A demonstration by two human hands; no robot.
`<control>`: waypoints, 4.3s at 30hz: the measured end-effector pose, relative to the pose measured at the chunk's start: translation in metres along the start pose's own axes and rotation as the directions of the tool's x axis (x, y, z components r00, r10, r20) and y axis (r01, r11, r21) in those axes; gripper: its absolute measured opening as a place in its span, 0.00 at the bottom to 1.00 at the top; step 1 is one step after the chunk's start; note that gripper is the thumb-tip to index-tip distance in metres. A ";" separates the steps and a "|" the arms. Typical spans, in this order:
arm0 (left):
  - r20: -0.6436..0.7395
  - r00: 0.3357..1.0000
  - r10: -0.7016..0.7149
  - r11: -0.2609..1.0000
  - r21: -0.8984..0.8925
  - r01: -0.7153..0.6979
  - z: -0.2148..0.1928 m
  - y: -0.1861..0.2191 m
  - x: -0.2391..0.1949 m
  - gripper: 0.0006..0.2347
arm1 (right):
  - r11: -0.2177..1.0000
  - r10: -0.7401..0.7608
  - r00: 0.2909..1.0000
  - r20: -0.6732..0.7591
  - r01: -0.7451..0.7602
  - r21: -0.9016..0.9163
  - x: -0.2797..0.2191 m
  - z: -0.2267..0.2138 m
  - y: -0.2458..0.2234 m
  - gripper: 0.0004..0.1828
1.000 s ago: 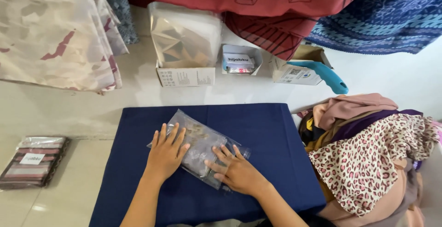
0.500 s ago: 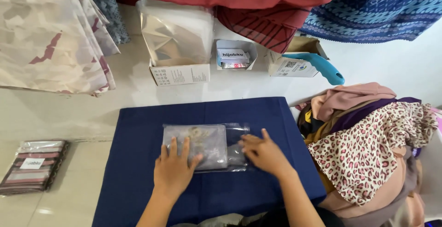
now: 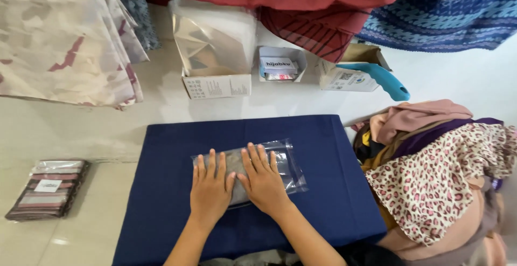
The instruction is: The person folds a patterned scarf on a blue table using a lint roller to smooth the fabric. They then place the folded scarf into a clear plastic bag and seal it.
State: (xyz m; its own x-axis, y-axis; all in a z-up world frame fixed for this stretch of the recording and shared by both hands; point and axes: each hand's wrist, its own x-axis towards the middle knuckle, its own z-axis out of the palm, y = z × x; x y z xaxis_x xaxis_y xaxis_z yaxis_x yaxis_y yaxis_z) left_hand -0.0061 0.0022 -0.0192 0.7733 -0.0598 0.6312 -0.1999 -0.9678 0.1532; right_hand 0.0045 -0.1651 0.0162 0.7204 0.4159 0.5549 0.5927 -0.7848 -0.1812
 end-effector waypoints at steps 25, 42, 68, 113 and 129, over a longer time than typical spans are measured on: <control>0.286 0.946 -0.151 0.963 -0.175 0.206 -0.002 -0.018 0.006 0.27 | 0.978 0.186 0.885 0.426 -0.207 0.003 0.000 0.043 0.067 0.46; 0.698 0.704 -0.130 0.931 -0.159 0.329 -0.047 -0.103 0.099 0.15 | 0.957 0.260 0.934 0.246 -0.283 0.066 0.047 -0.032 0.162 0.02; 0.134 0.991 -0.014 0.985 -0.170 0.036 -0.017 0.049 0.007 0.24 | 0.997 0.058 0.998 0.039 -0.060 0.040 -0.029 -0.060 0.041 0.25; -0.250 0.670 -0.700 0.508 -0.833 0.220 0.034 -0.211 -0.038 0.12 | 0.871 -0.099 0.936 -0.337 -0.082 -0.484 0.173 -0.113 0.101 0.19; -0.042 0.642 -0.766 0.283 -0.918 0.278 -0.006 -0.176 -0.019 0.10 | 0.835 -0.271 0.856 -0.440 -0.018 -0.550 0.170 -0.128 0.094 0.05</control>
State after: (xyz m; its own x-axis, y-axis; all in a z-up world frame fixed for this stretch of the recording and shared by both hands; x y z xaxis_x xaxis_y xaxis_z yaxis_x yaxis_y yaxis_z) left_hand 0.0111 0.1754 -0.0531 0.6242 0.7130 0.3194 -0.3943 -0.0655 0.9166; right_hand 0.1368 -0.2272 0.1973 0.2981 0.3663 0.8814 0.2838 -0.9157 0.2846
